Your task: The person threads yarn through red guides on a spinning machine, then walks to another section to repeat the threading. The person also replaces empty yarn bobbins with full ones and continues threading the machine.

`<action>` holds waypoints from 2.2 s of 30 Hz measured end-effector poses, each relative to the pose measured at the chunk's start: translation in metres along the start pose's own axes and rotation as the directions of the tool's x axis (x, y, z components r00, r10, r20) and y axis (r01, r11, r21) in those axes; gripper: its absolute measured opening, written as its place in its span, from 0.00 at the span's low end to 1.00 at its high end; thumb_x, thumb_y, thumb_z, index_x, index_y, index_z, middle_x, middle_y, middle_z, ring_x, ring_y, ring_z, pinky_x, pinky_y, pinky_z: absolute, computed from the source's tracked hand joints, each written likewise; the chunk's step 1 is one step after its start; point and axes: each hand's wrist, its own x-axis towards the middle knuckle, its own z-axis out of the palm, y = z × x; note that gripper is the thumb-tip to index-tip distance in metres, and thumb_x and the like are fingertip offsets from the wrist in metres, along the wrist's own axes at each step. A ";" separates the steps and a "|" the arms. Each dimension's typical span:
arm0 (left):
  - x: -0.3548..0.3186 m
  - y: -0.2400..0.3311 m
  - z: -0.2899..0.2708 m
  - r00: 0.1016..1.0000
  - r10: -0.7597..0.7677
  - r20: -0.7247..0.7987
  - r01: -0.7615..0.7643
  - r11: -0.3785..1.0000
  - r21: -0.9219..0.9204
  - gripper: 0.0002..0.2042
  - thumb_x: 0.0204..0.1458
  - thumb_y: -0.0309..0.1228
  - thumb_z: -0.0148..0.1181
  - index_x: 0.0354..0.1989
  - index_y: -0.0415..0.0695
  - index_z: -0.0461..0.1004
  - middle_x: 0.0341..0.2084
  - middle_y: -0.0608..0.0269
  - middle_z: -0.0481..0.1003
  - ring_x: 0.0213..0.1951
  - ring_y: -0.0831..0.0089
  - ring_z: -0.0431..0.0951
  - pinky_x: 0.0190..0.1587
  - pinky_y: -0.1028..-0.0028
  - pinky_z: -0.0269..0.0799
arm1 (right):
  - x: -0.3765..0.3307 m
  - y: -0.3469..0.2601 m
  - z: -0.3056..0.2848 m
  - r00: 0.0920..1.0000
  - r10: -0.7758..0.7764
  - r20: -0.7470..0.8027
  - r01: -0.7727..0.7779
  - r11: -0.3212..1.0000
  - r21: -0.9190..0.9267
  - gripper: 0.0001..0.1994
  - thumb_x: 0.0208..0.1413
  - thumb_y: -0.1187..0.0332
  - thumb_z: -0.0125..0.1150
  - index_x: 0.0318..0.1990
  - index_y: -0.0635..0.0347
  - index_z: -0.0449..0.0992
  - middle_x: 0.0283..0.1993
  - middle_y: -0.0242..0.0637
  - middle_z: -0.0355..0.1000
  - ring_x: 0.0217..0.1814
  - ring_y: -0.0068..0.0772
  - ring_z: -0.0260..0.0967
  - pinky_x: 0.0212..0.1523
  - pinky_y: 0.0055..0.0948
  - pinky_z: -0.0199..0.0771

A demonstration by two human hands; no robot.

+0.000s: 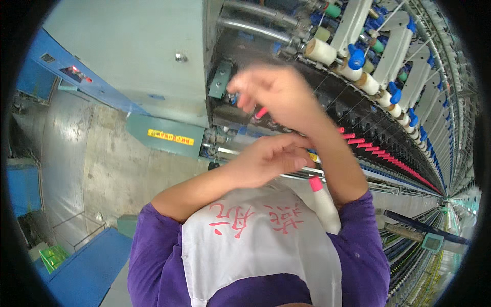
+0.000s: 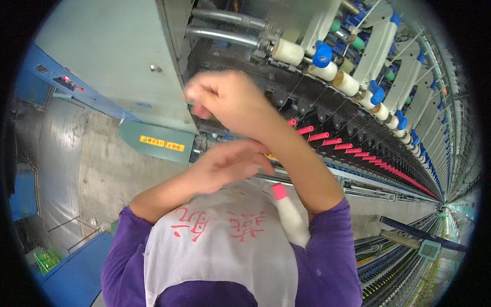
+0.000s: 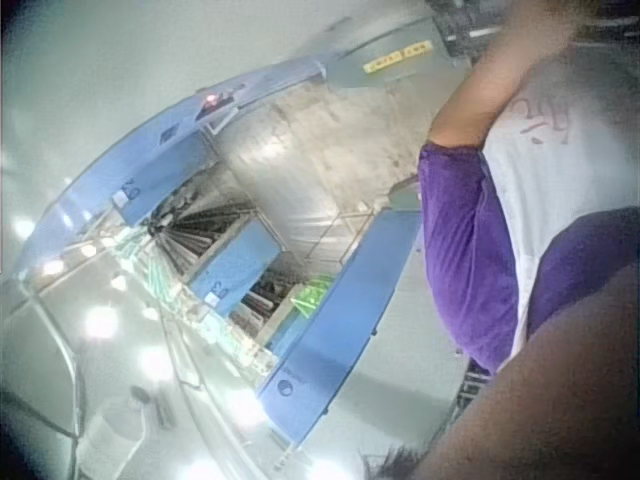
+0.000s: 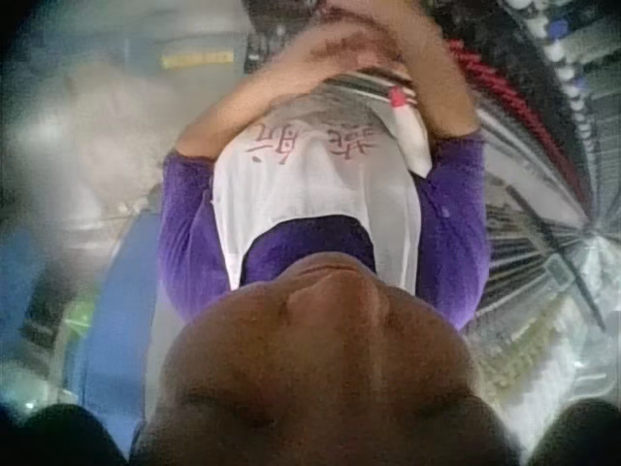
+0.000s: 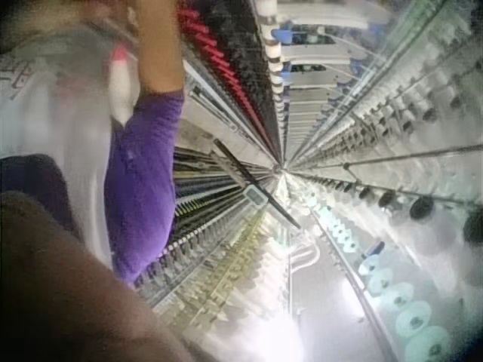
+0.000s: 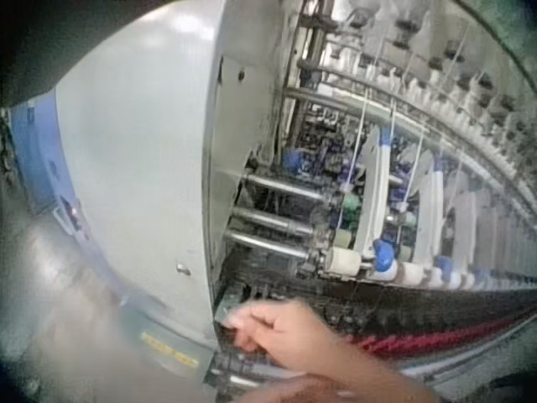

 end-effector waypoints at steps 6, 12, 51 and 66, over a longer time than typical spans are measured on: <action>-0.035 0.097 0.002 0.972 0.059 0.226 -0.063 0.998 0.010 0.13 0.57 0.32 0.50 0.45 0.37 0.71 0.30 0.63 0.75 0.36 0.77 0.74 0.39 0.77 0.69 | -0.062 -0.098 0.012 0.929 -0.348 0.124 0.302 0.909 0.286 0.12 0.53 0.66 0.55 0.31 0.67 0.77 0.24 0.38 0.74 0.24 0.26 0.70 0.24 0.22 0.68; -0.063 0.091 -0.003 0.950 0.226 0.214 -0.292 0.885 0.362 0.10 0.54 0.30 0.51 0.35 0.38 0.76 0.20 0.67 0.74 0.23 0.80 0.71 0.28 0.78 0.67 | -0.071 -0.142 -0.027 0.784 -0.499 -0.370 0.379 0.856 -0.353 0.13 0.54 0.64 0.52 0.32 0.67 0.75 0.26 0.35 0.72 0.20 0.23 0.62 0.21 0.23 0.61; -0.531 -0.191 -0.187 -0.064 -0.108 -0.992 0.998 -0.012 -0.063 0.18 0.44 0.40 0.56 0.40 0.40 0.71 0.34 0.44 0.75 0.41 0.50 0.74 0.42 0.59 0.70 | 0.052 -0.001 -0.119 0.809 -0.486 -0.330 -0.342 0.067 -0.937 0.12 0.52 0.59 0.53 0.29 0.55 0.80 0.25 0.40 0.74 0.34 0.43 0.71 0.58 0.40 0.58; -0.810 -0.094 -0.238 -0.201 -0.204 -0.958 0.875 0.403 -0.269 0.18 0.46 0.43 0.54 0.38 0.41 0.76 0.33 0.48 0.76 0.40 0.52 0.75 0.43 0.63 0.70 | 0.021 0.286 0.380 0.759 0.612 -0.222 -0.485 0.304 -0.820 0.18 0.57 0.64 0.44 0.52 0.62 0.68 0.54 0.53 0.64 0.54 0.48 0.64 0.56 0.38 0.61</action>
